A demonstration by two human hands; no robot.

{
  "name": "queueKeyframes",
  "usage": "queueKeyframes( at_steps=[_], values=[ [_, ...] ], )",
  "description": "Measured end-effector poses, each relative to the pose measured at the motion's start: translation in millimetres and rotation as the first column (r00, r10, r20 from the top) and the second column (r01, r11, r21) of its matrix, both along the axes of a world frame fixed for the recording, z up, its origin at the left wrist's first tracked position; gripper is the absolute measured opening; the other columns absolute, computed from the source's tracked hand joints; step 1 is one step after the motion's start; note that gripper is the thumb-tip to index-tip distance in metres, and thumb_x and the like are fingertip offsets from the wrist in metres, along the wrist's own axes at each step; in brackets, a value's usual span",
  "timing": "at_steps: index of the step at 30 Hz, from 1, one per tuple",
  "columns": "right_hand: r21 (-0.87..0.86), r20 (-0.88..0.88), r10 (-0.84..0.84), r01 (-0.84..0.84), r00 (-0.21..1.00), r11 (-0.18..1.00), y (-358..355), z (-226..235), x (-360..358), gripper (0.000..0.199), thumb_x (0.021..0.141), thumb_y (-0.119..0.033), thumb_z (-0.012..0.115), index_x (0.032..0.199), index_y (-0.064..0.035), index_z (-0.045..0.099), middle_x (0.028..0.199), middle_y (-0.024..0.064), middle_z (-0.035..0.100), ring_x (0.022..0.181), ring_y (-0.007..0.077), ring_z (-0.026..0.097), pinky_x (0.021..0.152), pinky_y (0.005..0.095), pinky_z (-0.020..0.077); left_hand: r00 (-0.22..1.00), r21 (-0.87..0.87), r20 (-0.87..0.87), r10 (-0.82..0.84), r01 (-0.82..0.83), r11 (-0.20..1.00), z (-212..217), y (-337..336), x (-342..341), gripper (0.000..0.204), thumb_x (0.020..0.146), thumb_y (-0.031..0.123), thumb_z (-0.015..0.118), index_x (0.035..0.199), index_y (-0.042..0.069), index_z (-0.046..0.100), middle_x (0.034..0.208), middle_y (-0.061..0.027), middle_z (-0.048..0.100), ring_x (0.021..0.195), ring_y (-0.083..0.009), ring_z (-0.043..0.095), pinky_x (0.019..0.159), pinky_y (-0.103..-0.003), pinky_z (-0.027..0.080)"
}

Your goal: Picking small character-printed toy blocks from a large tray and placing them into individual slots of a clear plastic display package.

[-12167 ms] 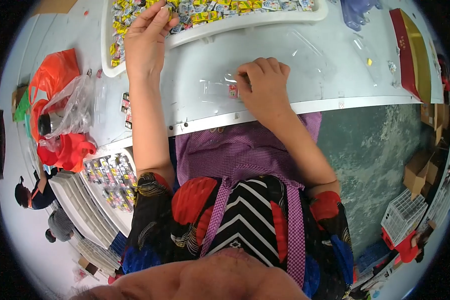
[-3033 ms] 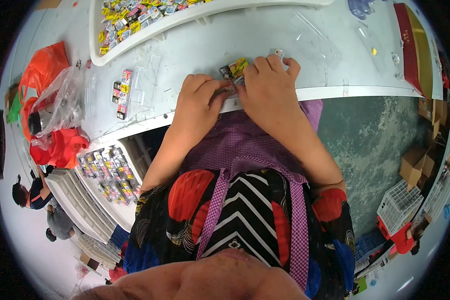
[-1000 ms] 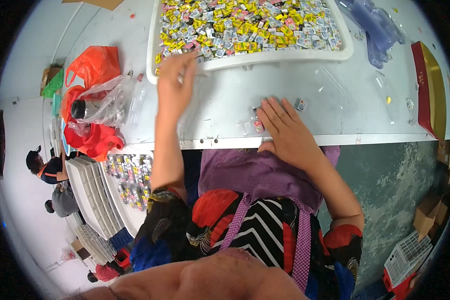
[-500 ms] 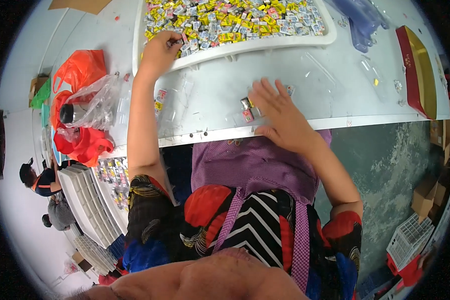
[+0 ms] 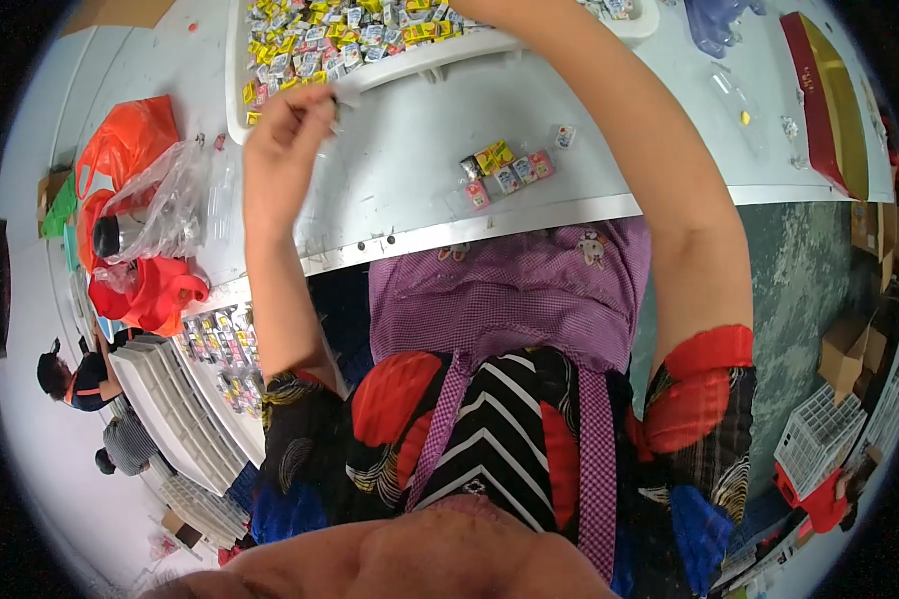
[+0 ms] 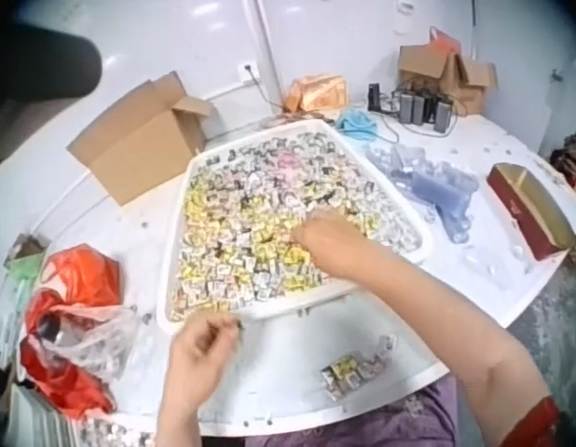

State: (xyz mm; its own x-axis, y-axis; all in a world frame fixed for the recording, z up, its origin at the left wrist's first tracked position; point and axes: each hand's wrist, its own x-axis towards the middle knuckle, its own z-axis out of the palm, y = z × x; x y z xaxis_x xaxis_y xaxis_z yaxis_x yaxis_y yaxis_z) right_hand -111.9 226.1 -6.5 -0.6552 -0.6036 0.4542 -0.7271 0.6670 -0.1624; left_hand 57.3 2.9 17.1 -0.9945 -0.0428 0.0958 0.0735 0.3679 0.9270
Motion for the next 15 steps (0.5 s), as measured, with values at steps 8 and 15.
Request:
queueKeyframes(
  at_steps=[8, 15],
  values=[
    [0.201, -0.060, 0.064, -0.051, 0.996, 0.978, -9.1, 10.0, -1.3, 0.014, 0.072, -0.003, 0.059, 0.083, -0.0035, 0.067, 0.080, 0.0186, 0.064, 0.081, 0.0351, 0.061, 0.079, 0.0438, 0.0476, 0.987, -0.019, 0.125, -0.097, 0.100, 0.995, -30.5, 54.5, 82.9, 0.011, 0.082, 0.000, 0.068, 0.092, 0.000, 0.064, 0.080, -0.0060, 0.063, 0.070, -0.0122, 0.060, 0.064, -0.024, 0.048],
    [-0.175, 0.479, -0.063, 0.166, 0.875, 0.970, 26.0, 36.9, 99.9, 0.018, 0.088, -0.007, 0.062, 0.105, -0.0056, 0.067, 0.096, 0.0077, 0.065, 0.085, 0.0165, 0.060, 0.077, 0.0285, 0.0466, 0.999, -0.111, 0.030, -0.017, 0.021, 0.994, -39.4, 68.2, 85.9, 0.006, 0.080, -0.002, 0.066, 0.084, -0.001, 0.063, 0.082, -0.0131, 0.063, 0.068, -0.0245, 0.061, 0.060, -0.032, 0.048]
  ],
)
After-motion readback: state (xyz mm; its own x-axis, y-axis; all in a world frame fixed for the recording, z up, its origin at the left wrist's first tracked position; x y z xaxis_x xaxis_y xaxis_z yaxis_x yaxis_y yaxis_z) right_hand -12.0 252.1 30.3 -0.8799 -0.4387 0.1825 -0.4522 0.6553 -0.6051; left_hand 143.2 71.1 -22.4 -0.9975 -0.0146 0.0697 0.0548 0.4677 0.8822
